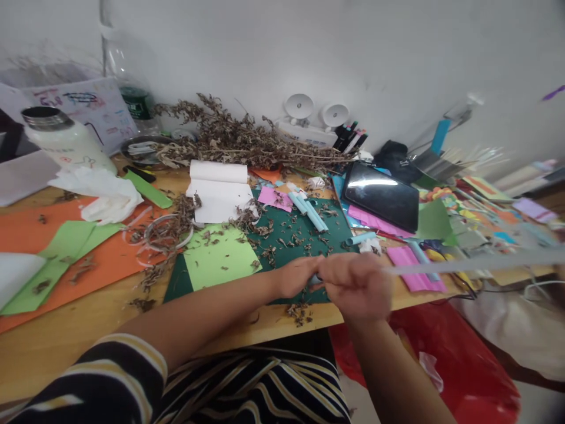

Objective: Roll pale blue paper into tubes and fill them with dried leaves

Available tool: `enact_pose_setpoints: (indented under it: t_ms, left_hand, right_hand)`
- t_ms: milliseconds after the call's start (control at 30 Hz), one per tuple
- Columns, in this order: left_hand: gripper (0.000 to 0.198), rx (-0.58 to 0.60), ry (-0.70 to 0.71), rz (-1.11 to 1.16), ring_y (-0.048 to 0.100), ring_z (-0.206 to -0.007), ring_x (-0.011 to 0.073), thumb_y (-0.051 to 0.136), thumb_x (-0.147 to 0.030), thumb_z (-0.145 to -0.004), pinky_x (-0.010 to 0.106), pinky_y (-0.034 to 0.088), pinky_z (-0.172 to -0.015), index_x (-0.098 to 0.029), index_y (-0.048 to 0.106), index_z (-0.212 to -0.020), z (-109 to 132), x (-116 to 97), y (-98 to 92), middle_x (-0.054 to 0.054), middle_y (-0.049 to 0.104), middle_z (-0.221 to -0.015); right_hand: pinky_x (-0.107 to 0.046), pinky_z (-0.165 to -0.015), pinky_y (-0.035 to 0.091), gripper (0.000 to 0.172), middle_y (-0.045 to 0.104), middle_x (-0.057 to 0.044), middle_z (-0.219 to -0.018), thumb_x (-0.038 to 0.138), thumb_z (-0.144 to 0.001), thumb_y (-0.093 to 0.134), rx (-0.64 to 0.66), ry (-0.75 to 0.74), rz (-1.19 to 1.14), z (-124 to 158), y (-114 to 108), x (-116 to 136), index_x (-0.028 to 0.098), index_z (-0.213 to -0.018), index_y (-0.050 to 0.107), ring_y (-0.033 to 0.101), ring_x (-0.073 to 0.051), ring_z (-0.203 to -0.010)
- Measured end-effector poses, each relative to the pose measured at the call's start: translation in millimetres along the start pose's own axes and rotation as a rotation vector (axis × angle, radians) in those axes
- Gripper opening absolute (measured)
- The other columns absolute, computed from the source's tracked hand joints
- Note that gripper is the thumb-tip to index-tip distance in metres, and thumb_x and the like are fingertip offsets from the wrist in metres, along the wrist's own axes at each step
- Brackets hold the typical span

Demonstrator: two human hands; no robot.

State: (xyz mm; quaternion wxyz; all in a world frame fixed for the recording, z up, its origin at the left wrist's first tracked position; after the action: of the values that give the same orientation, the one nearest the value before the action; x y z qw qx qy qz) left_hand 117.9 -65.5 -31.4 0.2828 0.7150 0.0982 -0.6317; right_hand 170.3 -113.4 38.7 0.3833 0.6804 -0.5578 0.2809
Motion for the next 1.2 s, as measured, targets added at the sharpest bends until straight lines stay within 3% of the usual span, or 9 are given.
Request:
enact_pose_setpoints:
  t_ms: [100, 200, 333, 467, 833, 967, 1067, 1200]
  left_hand:
    - [0.053, 0.144, 0.115, -0.038, 0.035, -0.044, 0.0074, 0.018, -0.06, -0.078, 0.022, 0.032, -0.05, -0.015, 0.043, -0.062, -1, 9, -1.4, -0.003, 0.038, -0.048]
    - [0.056, 0.208, 0.156, -0.084, 0.034, -0.045, 0.0065, 0.012, -0.062, -0.076, 0.02, 0.031, -0.049, -0.015, 0.041, -0.065, -1, 12, -2.1, -0.004, 0.038, -0.051]
    - [0.056, 0.206, 0.158, -0.123, 0.035, -0.046, 0.0069, 0.01, -0.061, -0.077, 0.02, 0.032, -0.049, -0.015, 0.04, -0.066, 0, 9, -1.6, -0.003, 0.038, -0.052]
    - [0.057, 0.209, 0.202, -0.202, 0.035, -0.048, 0.0073, 0.008, -0.06, -0.077, 0.021, 0.033, -0.051, -0.014, 0.04, -0.065, 0, 7, -2.2, -0.003, 0.038, -0.053]
    - [0.063, 0.236, 0.263, -0.239, 0.036, -0.05, 0.0078, 0.008, -0.065, -0.073, 0.022, 0.035, -0.05, -0.013, 0.043, -0.071, -2, 10, -3.5, -0.002, 0.037, -0.057]
    - [0.059, 0.263, 0.309, -0.289, 0.036, -0.051, 0.0084, 0.006, -0.062, -0.076, 0.023, 0.036, -0.053, -0.014, 0.04, -0.07, -2, 9, -2.6, -0.002, 0.038, -0.056]
    - [0.056, 0.221, 0.326, -0.36, 0.035, -0.053, 0.0091, 0.006, -0.061, -0.077, 0.024, 0.036, -0.055, -0.015, 0.036, -0.065, -2, 8, -4.3, -0.001, 0.037, -0.056]
    - [0.063, 0.203, 0.306, -0.391, 0.037, -0.055, 0.0104, -0.001, -0.066, -0.072, 0.026, 0.037, -0.057, -0.016, 0.036, -0.061, 3, 7, -5.7, 0.0, 0.039, -0.057]
  right_hand:
    - [-0.023, -0.039, 0.024, 0.037, 0.007, 0.006, -0.043, 0.038, -0.078, 0.03, -0.239, -0.148, -0.041, 15, -14, 15, 0.018, -0.051, 0.016, 0.012, -0.008, -0.034]
    - [-0.024, -0.039, 0.024, 0.04, 0.004, 0.006, -0.045, 0.043, -0.078, 0.03, -0.35, -0.256, -0.052, 25, -24, 25, 0.017, -0.052, 0.014, 0.007, -0.008, -0.035]
    - [-0.024, -0.039, 0.022, 0.042, 0.009, 0.005, -0.042, 0.04, -0.075, 0.038, -0.238, -0.261, -0.082, 15, -20, 20, 0.017, -0.049, 0.015, 0.012, -0.008, -0.035]
    - [-0.024, -0.039, 0.022, 0.041, 0.013, 0.005, -0.042, 0.041, -0.077, 0.037, -0.129, -0.167, -0.083, -1, -11, 8, 0.017, -0.049, 0.018, 0.018, -0.008, -0.036]
    - [-0.023, -0.038, 0.022, 0.042, 0.016, 0.006, -0.043, 0.044, -0.079, 0.036, -0.061, 0.047, -0.134, -7, -5, 4, 0.018, -0.05, 0.022, 0.02, -0.006, -0.037]
    - [-0.023, -0.039, 0.022, 0.042, 0.016, 0.006, -0.044, 0.044, -0.079, 0.037, -0.051, 0.039, -0.123, -5, -5, 4, 0.018, -0.05, 0.022, 0.02, -0.006, -0.037]
    - [-0.023, -0.04, 0.022, 0.042, 0.017, 0.006, -0.044, 0.044, -0.078, 0.039, -0.033, 0.058, -0.106, -4, -4, 4, 0.018, -0.05, 0.022, 0.021, -0.006, -0.038]
    - [-0.022, -0.04, 0.021, 0.037, 0.018, 0.006, -0.045, 0.04, -0.078, 0.041, 0.006, 0.101, -0.109, -1, 1, -3, 0.018, -0.052, 0.025, 0.022, -0.006, -0.039]
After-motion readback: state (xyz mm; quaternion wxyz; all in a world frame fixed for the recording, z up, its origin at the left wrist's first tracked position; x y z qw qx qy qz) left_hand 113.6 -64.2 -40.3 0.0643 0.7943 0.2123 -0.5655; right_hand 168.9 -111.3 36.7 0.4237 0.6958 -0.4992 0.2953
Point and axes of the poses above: each hand's wrist, its own z-axis away from the middle knuckle, its own y-axis out of the palm, x = y × z, the point moved 3 cm from there along -z, towards the middle knuckle
